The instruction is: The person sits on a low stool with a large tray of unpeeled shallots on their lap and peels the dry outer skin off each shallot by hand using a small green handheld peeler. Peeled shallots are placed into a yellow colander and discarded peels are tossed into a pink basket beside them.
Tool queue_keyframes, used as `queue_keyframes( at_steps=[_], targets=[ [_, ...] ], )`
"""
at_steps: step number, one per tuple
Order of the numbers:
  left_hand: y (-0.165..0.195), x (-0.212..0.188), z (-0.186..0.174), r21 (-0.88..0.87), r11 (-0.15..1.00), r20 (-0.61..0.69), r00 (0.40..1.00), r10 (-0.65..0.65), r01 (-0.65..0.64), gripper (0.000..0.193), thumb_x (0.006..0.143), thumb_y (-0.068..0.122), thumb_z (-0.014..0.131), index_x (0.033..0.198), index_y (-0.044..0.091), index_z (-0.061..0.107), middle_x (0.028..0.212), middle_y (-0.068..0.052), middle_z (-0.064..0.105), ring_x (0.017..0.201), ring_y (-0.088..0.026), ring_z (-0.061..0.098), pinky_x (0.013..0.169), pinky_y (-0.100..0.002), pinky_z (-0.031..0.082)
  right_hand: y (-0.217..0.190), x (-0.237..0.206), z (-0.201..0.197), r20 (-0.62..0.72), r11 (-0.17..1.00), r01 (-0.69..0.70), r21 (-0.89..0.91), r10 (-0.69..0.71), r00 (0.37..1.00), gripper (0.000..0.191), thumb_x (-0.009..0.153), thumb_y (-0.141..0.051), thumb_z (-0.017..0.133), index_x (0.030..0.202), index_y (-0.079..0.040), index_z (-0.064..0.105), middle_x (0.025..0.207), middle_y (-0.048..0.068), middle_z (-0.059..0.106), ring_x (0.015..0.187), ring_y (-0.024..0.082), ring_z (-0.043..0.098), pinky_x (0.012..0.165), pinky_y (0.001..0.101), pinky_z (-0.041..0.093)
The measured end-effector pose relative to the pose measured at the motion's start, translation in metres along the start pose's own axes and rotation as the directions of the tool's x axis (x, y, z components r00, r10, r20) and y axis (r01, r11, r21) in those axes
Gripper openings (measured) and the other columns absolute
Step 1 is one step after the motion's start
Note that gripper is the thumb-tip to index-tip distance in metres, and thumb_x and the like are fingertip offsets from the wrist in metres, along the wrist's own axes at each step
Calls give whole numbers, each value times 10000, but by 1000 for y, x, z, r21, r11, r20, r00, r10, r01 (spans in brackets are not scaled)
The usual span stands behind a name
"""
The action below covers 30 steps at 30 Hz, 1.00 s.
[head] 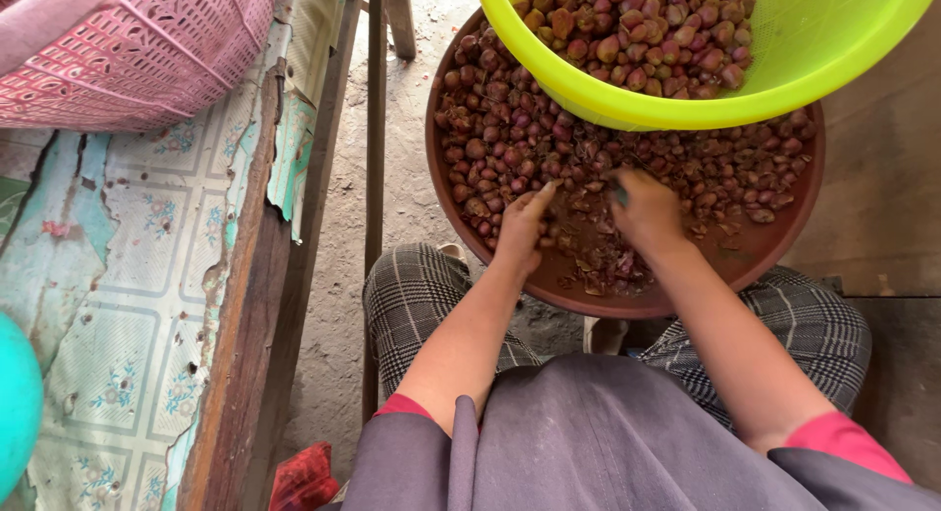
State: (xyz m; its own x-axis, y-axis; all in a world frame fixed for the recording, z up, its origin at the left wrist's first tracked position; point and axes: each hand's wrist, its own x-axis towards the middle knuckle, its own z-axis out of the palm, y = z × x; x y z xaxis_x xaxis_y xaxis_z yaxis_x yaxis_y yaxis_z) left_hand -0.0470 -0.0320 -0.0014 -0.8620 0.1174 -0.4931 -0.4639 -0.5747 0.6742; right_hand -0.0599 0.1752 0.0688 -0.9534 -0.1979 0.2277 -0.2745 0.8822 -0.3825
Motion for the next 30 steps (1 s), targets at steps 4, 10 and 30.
queue_keyframes(
  at_steps=[4, 10, 30],
  targets=[
    [1, -4, 6, 209, 965, -25, 986, 166, -158, 468, 960, 457, 688, 1141, 26, 683, 904, -5, 655, 764, -95, 587, 624, -264, 488, -14, 14, 19, 32, 990, 36, -135, -32, 999, 339, 895, -204, 768, 1205, -88, 696, 1022, 162, 723, 878, 385, 701, 736, 484, 556],
    [-2, -4, 7, 416, 849, 101, 945, 312, -325, 431, 926, 384, 724, 1161, 23, 733, 956, -34, 701, 861, -101, 612, 756, -272, 506, -20, 4, 7, -24, 971, 75, 227, -72, 997, 288, 839, -171, 821, 1083, -67, 710, 1027, 141, 729, 928, 307, 734, 774, 399, 577],
    [14, -21, 21, 73, 965, 182, 955, 236, -252, 237, 861, 89, 837, 1055, 6, 730, 768, 86, 616, 667, 4, 500, 617, -158, 410, -32, -27, -19, 225, 880, -116, 460, 10, 974, 422, 1078, -291, 532, 1469, -132, 524, 1255, 224, 670, 1167, 373, 635, 949, 497, 488]
  ],
)
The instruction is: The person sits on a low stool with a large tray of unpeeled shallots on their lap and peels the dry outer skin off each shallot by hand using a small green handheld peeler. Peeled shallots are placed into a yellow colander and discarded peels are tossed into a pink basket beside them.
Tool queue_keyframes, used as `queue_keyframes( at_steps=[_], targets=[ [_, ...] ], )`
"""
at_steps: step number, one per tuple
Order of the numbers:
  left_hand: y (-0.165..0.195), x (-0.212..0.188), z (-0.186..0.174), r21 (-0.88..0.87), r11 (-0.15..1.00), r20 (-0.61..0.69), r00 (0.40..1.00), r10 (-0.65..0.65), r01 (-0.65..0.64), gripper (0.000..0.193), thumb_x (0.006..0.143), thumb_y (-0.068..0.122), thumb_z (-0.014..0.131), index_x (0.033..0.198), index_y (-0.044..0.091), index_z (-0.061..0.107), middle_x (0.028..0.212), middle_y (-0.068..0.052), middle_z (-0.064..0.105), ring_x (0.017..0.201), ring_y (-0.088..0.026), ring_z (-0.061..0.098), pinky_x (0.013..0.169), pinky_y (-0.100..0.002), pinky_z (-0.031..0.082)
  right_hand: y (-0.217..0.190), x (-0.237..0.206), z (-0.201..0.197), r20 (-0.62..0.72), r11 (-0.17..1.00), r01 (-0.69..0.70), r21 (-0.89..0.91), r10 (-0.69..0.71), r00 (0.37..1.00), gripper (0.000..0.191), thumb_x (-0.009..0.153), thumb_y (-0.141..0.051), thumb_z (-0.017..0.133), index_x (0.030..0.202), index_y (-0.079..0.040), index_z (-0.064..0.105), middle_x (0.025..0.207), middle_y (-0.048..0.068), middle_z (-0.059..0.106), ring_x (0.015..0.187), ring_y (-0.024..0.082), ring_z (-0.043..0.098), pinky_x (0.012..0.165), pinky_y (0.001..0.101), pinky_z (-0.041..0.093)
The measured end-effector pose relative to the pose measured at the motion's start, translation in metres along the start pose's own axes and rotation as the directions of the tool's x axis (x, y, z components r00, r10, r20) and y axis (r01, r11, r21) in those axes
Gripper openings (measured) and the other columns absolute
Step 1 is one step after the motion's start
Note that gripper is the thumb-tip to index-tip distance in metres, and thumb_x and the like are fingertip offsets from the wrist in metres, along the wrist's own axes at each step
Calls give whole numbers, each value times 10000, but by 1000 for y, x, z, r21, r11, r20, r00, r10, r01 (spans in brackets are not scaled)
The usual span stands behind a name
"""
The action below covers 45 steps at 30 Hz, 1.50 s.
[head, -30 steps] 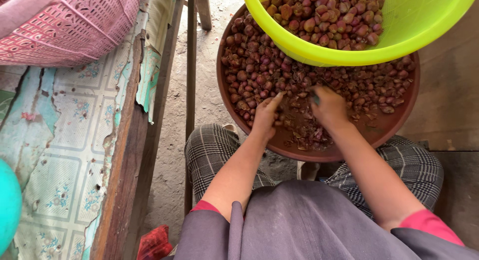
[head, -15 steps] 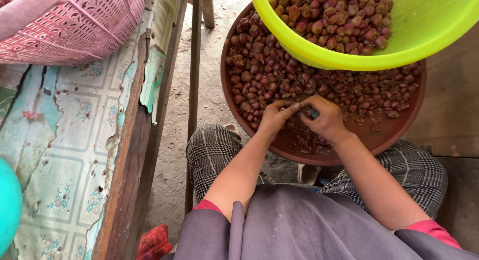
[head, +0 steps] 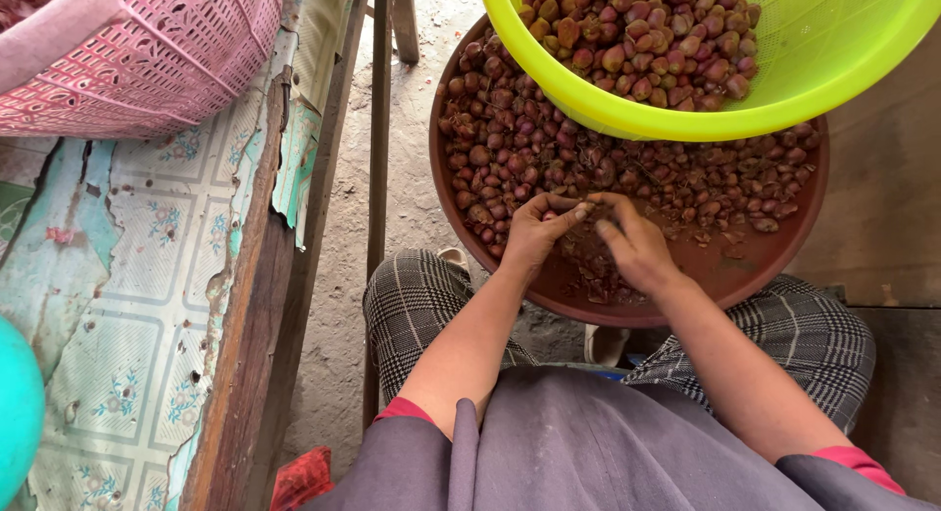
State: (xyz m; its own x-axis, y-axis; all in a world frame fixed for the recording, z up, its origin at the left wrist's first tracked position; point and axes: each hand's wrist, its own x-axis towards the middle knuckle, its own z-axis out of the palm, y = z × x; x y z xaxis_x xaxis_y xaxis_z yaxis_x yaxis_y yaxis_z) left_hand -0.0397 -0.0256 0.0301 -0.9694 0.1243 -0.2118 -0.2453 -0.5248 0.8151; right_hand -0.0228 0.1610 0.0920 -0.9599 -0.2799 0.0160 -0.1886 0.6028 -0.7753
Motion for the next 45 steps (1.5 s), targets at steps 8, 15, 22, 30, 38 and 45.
queue_keyframes(
  at_steps=[8, 15, 22, 30, 38, 45],
  targets=[
    [-1, -3, 0, 31, 999, -3, 999, 32, -32, 185, 872, 94, 839, 1007, 17, 738, 685, 120, 506, 623, 17, 434, 589, -156, 376, -9, -2, 5, -40, 986, -51, -157, 45, 998, 402, 1009, -327, 552, 1375, -161, 526, 982, 201, 724, 941, 398, 715, 785, 482, 529],
    [0, -3, 0, 22, 999, 67, 997, 29, -31, 194, 881, 78, 819, 1039, 6, 733, 789, 62, 669, 663, 26, 506, 628, -142, 414, 1, -1, 6, -38, 972, -48, 230, 59, 998, 292, 1083, -214, 535, 1343, -83, 563, 1044, 90, 684, 918, 244, 633, 801, 389, 521],
    [-5, -2, -1, 25, 997, 63, 995, 72, -74, 167, 914, 65, 822, 1045, 7, 737, 749, 96, 568, 639, 36, 439, 594, -138, 358, -16, -5, -6, -25, 998, -30, 54, 32, 999, 377, 1027, -204, 559, 1389, -103, 524, 1071, 115, 682, 965, 223, 651, 835, 400, 523],
    [-3, -4, 0, 74, 994, 75, 994, 80, -86, 170, 887, 52, 807, 1030, 7, 728, 752, 91, 638, 660, 23, 506, 618, -152, 413, -26, -6, -5, 17, 991, -94, 96, 93, 996, 330, 1032, -236, 556, 1344, -137, 512, 1041, 125, 698, 943, 224, 683, 835, 365, 526],
    [-10, -4, 1, 84, 993, 104, 992, 71, -79, 159, 886, 54, 812, 1012, 11, 725, 708, 100, 594, 626, 19, 466, 563, -162, 356, 2, -7, 4, -65, 995, -16, 95, 23, 998, 280, 1036, -210, 590, 1269, -64, 537, 1010, 94, 694, 908, 187, 659, 816, 346, 519],
    [37, -33, 27, 112, 988, 157, 984, 89, -107, 155, 909, 112, 802, 997, 29, 704, 680, 102, 521, 623, 12, 478, 605, -188, 427, 23, -1, -5, -27, 908, -170, 383, 195, 981, 257, 1061, -234, 532, 1212, -26, 548, 912, 83, 657, 791, 149, 599, 699, 335, 491]
  ],
)
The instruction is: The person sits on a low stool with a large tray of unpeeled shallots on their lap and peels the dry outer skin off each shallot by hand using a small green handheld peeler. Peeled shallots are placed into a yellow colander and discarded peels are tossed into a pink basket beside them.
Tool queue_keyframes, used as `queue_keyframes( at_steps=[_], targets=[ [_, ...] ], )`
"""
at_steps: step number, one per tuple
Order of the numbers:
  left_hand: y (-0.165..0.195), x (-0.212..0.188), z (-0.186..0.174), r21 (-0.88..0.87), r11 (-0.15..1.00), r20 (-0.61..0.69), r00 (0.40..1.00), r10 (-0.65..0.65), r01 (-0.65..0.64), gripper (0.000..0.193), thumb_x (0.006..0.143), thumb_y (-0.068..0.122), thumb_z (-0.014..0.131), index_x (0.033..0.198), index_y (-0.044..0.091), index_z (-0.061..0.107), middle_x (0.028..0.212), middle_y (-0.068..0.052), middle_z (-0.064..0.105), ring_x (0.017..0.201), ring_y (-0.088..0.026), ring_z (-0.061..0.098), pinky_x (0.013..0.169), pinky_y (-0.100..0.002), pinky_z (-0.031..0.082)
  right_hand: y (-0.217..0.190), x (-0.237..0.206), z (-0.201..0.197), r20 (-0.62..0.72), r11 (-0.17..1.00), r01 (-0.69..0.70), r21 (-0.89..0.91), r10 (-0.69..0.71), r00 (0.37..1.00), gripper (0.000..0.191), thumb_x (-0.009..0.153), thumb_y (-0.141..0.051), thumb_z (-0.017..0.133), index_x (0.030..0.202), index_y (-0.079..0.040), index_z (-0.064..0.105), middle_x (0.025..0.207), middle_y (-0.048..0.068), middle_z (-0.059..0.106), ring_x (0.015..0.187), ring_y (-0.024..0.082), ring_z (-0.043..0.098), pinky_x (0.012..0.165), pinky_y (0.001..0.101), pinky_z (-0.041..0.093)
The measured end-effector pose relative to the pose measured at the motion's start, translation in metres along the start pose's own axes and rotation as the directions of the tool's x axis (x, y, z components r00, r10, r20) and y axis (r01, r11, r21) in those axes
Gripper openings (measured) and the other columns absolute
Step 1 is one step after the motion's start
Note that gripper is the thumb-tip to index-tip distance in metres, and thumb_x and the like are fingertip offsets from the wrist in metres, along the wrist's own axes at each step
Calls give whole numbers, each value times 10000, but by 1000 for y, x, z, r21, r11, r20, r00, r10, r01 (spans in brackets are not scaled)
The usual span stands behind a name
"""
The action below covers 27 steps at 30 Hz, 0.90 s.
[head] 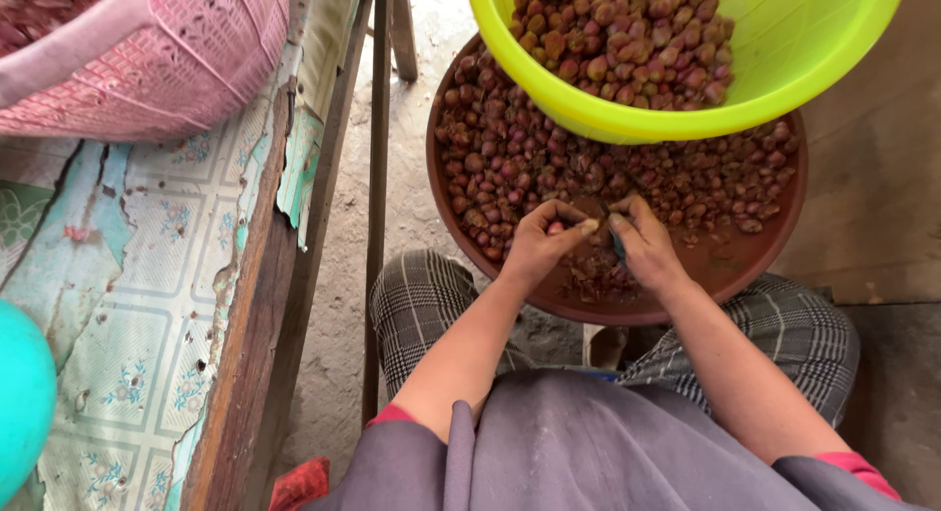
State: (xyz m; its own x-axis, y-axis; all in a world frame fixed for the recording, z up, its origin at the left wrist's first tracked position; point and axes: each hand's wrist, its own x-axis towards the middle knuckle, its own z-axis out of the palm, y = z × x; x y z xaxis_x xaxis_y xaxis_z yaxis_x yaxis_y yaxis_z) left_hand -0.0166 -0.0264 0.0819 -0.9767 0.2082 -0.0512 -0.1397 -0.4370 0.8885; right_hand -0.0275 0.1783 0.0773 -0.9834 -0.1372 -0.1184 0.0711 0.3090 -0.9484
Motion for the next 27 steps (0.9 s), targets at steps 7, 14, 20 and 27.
queue_keyframes(
  at_steps=[7, 14, 20, 27],
  targets=[
    [165, 33, 81, 467, 555, 281, 711, 645, -688, 141, 1007, 146, 729, 936, 53, 649, 782, -33, 605, 636, -123, 582, 597, -240, 444, -7, -5, -1, -3, 958, -107, -265, 111, 994, 324, 1038, -253, 523, 1262, -37, 609, 874, 78, 691, 780, 171, 630, 709, 347, 511],
    [175, 87, 55, 668, 75, 218, 290, 932, -741, 670, 973, 487, 730, 1464, 154, 418, 1317, -77, 525, 1258, -240, 496, 1169, -431, 430, -7, -6, -9, 3, 913, -219, -343, 235, 972, 588, 963, -365, 638, 1504, -151, 553, 887, 148, 707, 693, 217, 660, 704, 353, 542],
    [53, 49, -38, 942, 272, -39, 745, 666, -194, 71, 953, 86, 717, 1012, 58, 689, 1001, -63, 668, 869, -252, 633, 759, -387, 556, 9, -2, -8, 7, 952, -112, -285, 118, 993, 530, 920, -324, 705, 1372, -59, 626, 1007, 103, 740, 810, 208, 687, 739, 355, 544],
    [-65, 65, -76, 910, -326, 343, 907, 246, -256, 250, 796, 45, 784, 1036, 92, 734, 1129, -112, 707, 1296, -379, 567, 991, -433, 513, 9, 0, 8, -10, 937, -49, -345, 48, 999, 492, 918, -272, 767, 1337, -35, 664, 984, 148, 715, 857, 172, 643, 772, 332, 511]
  ],
)
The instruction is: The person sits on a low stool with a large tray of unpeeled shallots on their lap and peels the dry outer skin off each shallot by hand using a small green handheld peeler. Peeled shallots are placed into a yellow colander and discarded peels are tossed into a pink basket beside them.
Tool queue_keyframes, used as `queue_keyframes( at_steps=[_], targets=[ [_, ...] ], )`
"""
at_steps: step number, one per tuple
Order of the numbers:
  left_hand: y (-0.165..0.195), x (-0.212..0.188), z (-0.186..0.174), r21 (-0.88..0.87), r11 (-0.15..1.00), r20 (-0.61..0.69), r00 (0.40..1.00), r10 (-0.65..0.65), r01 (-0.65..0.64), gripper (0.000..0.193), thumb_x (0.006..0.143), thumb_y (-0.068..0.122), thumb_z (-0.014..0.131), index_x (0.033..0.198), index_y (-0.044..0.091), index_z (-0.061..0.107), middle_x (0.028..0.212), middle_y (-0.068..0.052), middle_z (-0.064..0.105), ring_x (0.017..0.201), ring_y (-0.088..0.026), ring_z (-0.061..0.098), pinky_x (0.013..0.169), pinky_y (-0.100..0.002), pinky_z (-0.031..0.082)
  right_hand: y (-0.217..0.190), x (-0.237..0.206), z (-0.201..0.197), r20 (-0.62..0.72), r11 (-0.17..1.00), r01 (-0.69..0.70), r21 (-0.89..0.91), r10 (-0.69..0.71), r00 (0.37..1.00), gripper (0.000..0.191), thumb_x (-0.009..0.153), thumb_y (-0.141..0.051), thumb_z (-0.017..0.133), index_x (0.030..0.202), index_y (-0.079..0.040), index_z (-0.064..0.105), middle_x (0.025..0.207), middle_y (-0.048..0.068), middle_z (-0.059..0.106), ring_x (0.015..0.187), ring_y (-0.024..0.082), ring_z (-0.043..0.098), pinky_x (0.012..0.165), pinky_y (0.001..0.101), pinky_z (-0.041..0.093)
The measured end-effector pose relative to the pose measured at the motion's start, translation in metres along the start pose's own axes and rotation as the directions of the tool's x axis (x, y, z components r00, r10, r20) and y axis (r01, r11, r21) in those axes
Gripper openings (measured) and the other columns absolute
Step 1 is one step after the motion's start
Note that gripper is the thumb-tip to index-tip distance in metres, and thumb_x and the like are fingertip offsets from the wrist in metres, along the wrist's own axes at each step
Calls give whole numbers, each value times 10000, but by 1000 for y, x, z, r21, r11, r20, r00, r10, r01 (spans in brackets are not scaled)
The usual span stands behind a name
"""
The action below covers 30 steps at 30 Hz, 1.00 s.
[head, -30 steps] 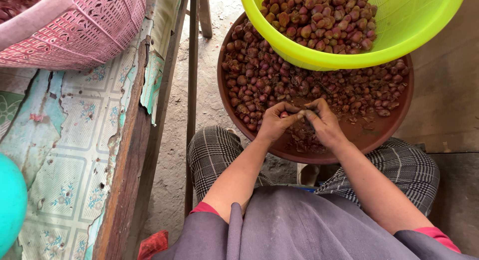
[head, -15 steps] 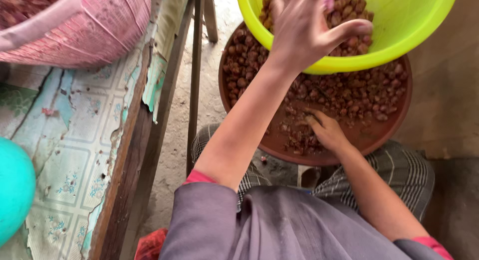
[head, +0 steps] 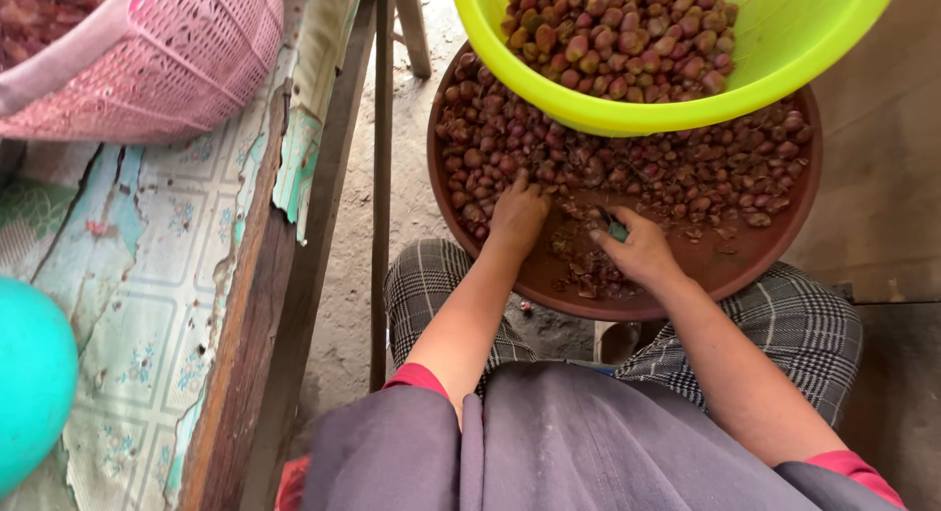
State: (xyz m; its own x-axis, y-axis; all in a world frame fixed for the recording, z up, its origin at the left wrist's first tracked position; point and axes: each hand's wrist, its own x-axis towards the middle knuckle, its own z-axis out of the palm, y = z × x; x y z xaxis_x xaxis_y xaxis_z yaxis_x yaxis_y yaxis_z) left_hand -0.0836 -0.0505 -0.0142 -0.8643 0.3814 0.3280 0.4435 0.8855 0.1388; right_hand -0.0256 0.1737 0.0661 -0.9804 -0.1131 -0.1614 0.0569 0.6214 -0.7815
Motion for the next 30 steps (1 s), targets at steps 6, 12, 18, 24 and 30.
queue_keyframes(
  at_steps=[6, 12, 18, 24, 30],
  targets=[
    [20, -11, 1, -839, 303, 345, 872, -346, 452, 328, 874, 149, 814, 1167, 48, 708, 1084, -92, 738, 1025, -238, 698, 890, -361, 547, -5, -5, 6, -121, 906, 318, 279, -295, 948, 424, 855, -144, 811, 1221, -5, 648, 1098, 44, 716, 980, 97, 644, 852, 266, 521],
    [41, -22, -6, -869, -177, 486, 865, -127, 462, 322, 919, 178, 802, 1165, 2, 694, 1059, -62, 737, 959, -144, 668, 866, -318, 551, 1, -1, 10, -152, 944, 226, 240, -193, 969, 138, 979, -108, 741, 1062, -6, 699, 958, 66, 716, 875, 109, 646, 782, 287, 532],
    [45, -18, -20, -772, -448, 554, 823, -125, 452, 378, 902, 214, 785, 1190, 4, 657, 1067, -66, 738, 952, -146, 695, 837, -340, 584, -7, -5, -3, -75, 852, 111, 512, -85, 994, 325, 1018, -200, 610, 1321, -85, 597, 1072, 56, 683, 912, 123, 661, 773, 293, 549],
    [44, -16, -23, -788, -494, 520, 826, -215, 368, 310, 907, 179, 798, 1121, 15, 645, 1036, -86, 724, 914, -161, 701, 786, -330, 603, -20, -19, -7, 25, 974, 167, 154, -172, 985, 453, 1022, -288, 522, 1442, -120, 532, 1053, 158, 702, 967, 285, 681, 837, 404, 534],
    [47, -17, -26, -808, -475, 507, 821, -262, 348, 289, 888, 143, 810, 1083, 12, 644, 1026, -79, 732, 909, -151, 711, 772, -300, 612, -29, -22, -1, -6, 985, 167, -47, -167, 986, 414, 1022, -299, 527, 1403, -138, 550, 1029, 184, 735, 982, 351, 719, 845, 441, 535]
  ],
)
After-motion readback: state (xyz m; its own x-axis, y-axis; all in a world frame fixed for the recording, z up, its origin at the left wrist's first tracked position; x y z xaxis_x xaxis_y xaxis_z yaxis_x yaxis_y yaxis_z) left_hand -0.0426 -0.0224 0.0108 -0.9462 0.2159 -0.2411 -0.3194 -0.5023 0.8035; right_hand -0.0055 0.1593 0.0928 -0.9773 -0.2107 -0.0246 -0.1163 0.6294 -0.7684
